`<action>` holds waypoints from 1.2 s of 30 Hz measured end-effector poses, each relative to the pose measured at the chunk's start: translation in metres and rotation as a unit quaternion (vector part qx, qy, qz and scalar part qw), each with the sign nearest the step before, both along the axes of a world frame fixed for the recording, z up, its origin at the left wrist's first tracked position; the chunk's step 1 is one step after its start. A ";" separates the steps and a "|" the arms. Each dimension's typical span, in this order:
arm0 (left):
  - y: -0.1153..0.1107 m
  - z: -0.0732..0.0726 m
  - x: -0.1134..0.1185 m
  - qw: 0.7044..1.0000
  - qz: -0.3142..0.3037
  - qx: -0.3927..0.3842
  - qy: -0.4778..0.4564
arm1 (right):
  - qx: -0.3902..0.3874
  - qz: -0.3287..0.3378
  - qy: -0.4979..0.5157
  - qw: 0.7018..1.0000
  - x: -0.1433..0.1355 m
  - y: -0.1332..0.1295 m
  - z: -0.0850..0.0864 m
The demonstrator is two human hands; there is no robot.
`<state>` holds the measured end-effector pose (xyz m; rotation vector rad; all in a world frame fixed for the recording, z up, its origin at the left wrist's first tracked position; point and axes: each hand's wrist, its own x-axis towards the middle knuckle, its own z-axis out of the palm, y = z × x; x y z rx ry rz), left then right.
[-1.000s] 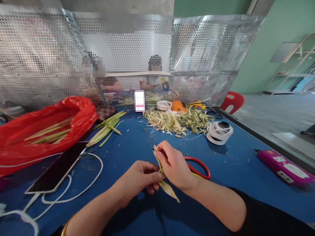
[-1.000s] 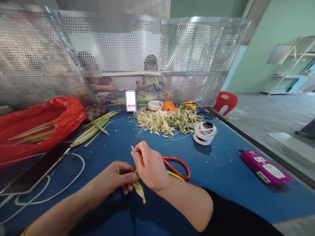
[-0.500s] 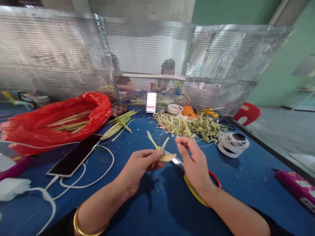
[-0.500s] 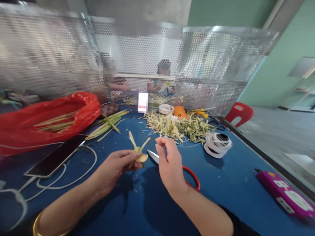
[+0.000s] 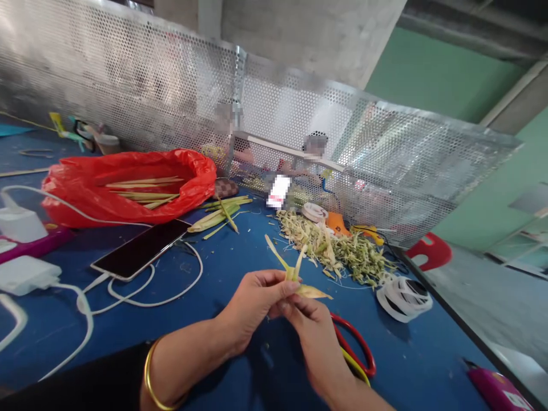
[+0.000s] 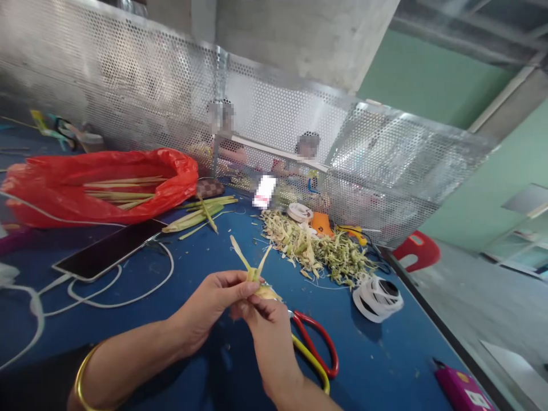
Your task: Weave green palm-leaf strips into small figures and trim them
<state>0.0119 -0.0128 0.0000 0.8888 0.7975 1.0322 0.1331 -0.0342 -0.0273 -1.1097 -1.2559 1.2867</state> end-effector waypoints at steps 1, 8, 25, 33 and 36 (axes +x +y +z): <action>0.000 0.000 -0.001 1.000 -0.012 0.008 -0.003 | -0.001 -0.003 0.005 1.000 0.001 0.000 0.001; 0.006 0.003 -0.005 0.997 0.019 0.019 0.070 | -0.012 0.045 -0.006 0.999 -0.001 -0.003 0.009; 0.007 0.000 -0.007 0.992 0.014 0.032 0.120 | 0.064 0.058 -0.124 0.988 0.001 -0.005 0.013; 0.010 0.008 -0.013 0.992 0.051 -0.005 0.112 | 0.075 -0.053 -0.211 0.973 0.022 0.010 0.024; 0.009 0.006 -0.013 0.994 -0.010 -0.008 0.108 | 0.070 -0.133 -0.152 0.977 0.031 0.017 0.032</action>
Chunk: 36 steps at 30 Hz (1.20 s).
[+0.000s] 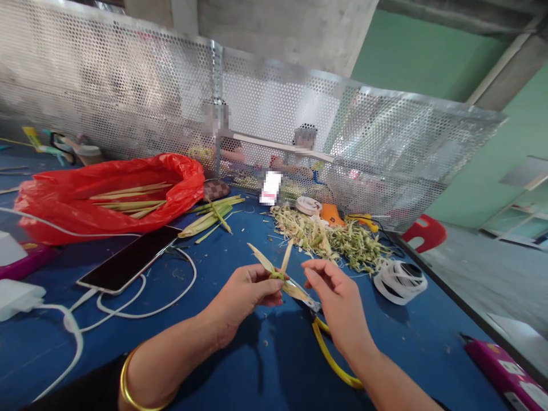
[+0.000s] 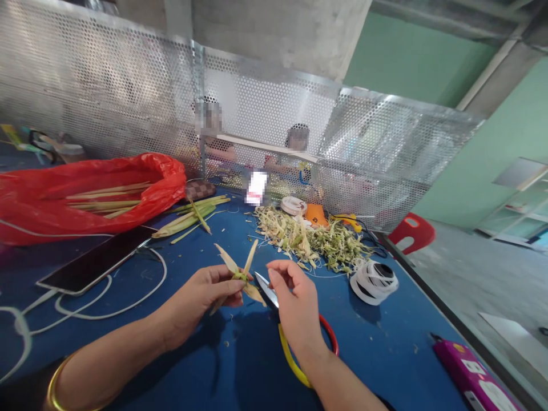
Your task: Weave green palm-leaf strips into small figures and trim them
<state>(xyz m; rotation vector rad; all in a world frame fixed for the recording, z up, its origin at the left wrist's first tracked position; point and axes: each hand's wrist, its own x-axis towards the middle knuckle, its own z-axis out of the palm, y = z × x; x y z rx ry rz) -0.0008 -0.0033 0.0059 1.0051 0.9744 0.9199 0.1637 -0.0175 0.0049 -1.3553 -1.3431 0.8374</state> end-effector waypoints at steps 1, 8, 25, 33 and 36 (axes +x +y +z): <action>0.000 -0.002 0.001 1.000 -0.030 -0.001 -0.001 | -0.008 0.018 0.028 0.999 0.001 0.001 0.002; 0.001 -0.009 0.003 0.988 -0.151 -0.018 0.024 | -0.063 0.106 0.124 0.985 -0.005 0.001 -0.002; -0.001 -0.007 0.005 0.990 -0.106 -0.015 0.090 | -0.030 0.027 0.144 0.989 -0.006 0.000 -0.015; -0.002 -0.008 0.006 0.989 -0.101 -0.028 0.109 | -0.033 0.016 0.061 0.997 0.006 0.009 -0.008; -0.003 -0.008 0.007 0.983 -0.128 -0.039 0.123 | 0.051 0.012 -0.093 0.994 0.011 0.010 -0.004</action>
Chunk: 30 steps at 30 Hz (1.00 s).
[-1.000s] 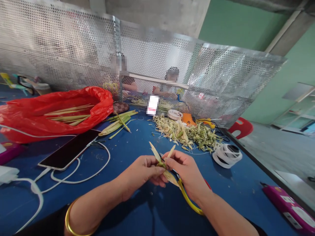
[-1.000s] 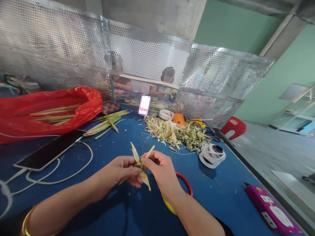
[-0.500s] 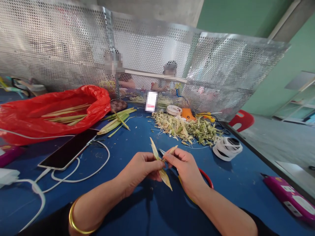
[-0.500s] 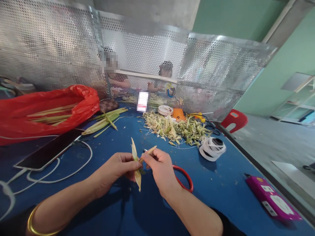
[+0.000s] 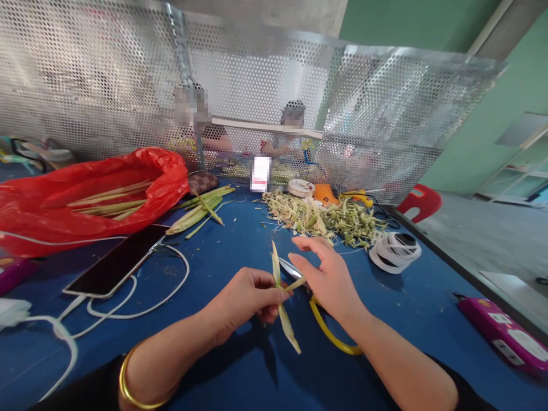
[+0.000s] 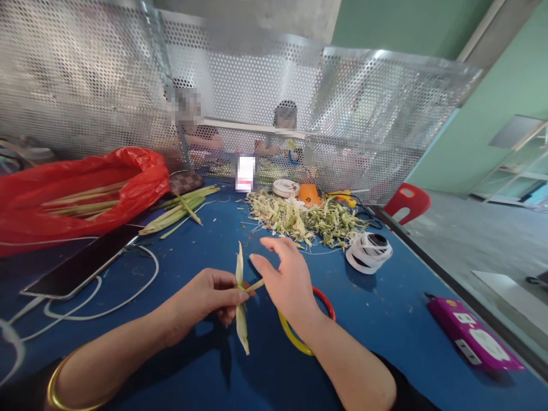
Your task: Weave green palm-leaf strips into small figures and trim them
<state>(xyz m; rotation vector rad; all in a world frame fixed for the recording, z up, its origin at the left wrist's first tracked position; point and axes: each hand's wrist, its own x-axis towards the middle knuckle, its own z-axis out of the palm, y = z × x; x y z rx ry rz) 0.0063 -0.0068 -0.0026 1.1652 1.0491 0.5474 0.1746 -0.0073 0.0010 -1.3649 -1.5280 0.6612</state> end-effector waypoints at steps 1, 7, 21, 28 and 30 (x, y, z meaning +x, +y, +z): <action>-0.001 0.000 0.000 1.000 -0.012 -0.001 0.004 | 0.009 0.023 -0.040 0.999 0.000 -0.001 0.001; -0.002 0.000 0.000 0.997 -0.062 0.024 0.032 | -0.169 0.150 0.050 0.973 -0.009 -0.008 0.004; -0.006 -0.004 0.003 0.991 -0.103 0.052 0.064 | -0.039 0.024 0.025 0.999 -0.014 -0.010 -0.001; -0.002 0.002 0.001 0.998 0.049 0.020 -0.022 | 0.175 -0.049 -0.082 0.980 -0.002 -0.012 0.009; 0.000 0.005 -0.001 0.995 0.079 0.017 -0.052 | 0.189 -0.041 -0.121 0.974 0.000 -0.015 0.013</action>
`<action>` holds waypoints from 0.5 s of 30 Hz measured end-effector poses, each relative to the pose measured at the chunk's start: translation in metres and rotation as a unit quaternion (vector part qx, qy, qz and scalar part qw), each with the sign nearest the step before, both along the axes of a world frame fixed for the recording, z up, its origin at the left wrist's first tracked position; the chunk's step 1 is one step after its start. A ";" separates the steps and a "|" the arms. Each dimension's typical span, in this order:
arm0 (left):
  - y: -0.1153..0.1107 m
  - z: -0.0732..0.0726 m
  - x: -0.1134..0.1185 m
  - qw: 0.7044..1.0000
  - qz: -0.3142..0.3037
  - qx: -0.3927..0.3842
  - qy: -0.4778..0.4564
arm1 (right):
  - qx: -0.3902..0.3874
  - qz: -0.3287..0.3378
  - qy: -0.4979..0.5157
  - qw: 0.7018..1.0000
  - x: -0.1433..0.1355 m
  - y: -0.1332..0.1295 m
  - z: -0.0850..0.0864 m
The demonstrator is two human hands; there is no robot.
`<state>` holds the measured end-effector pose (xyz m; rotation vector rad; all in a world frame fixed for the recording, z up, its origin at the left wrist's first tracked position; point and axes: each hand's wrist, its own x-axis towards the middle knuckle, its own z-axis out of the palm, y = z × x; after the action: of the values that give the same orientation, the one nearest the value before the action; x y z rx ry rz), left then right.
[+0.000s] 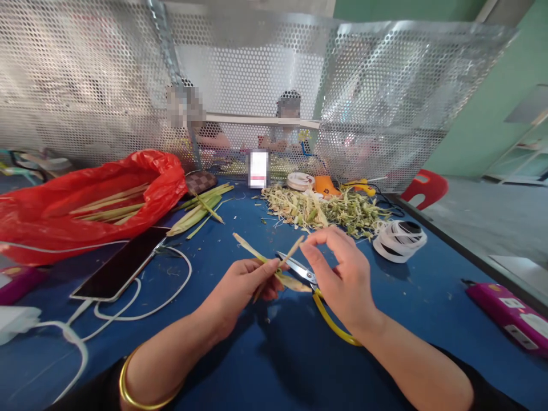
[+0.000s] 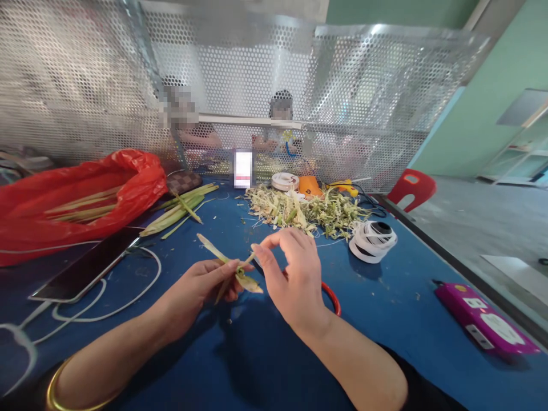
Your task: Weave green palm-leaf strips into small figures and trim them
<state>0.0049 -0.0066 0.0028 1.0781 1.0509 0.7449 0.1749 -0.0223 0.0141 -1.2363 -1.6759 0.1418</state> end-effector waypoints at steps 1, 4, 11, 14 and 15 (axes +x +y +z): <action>0.001 0.002 -0.001 1.000 0.012 0.000 -0.010 | -0.021 0.012 -0.023 0.999 0.000 -0.001 0.001; 0.002 0.004 -0.004 0.999 0.032 0.000 -0.024 | -0.143 0.055 -0.086 0.984 -0.003 -0.002 -0.002; 0.003 0.000 0.000 1.000 0.024 0.007 0.004 | -0.245 0.132 -0.139 0.950 -0.010 0.001 -0.014; 0.003 -0.001 0.001 0.999 0.047 0.008 0.011 | -0.167 0.128 -0.186 0.960 -0.008 0.003 -0.012; 0.003 -0.001 0.001 0.999 0.054 0.004 0.000 | -0.146 0.125 -0.197 0.961 -0.006 0.003 -0.011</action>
<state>0.0057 -0.0040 0.0014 1.0336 1.1144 0.8364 0.1685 -0.0190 0.0028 -1.3254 -2.2197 0.3218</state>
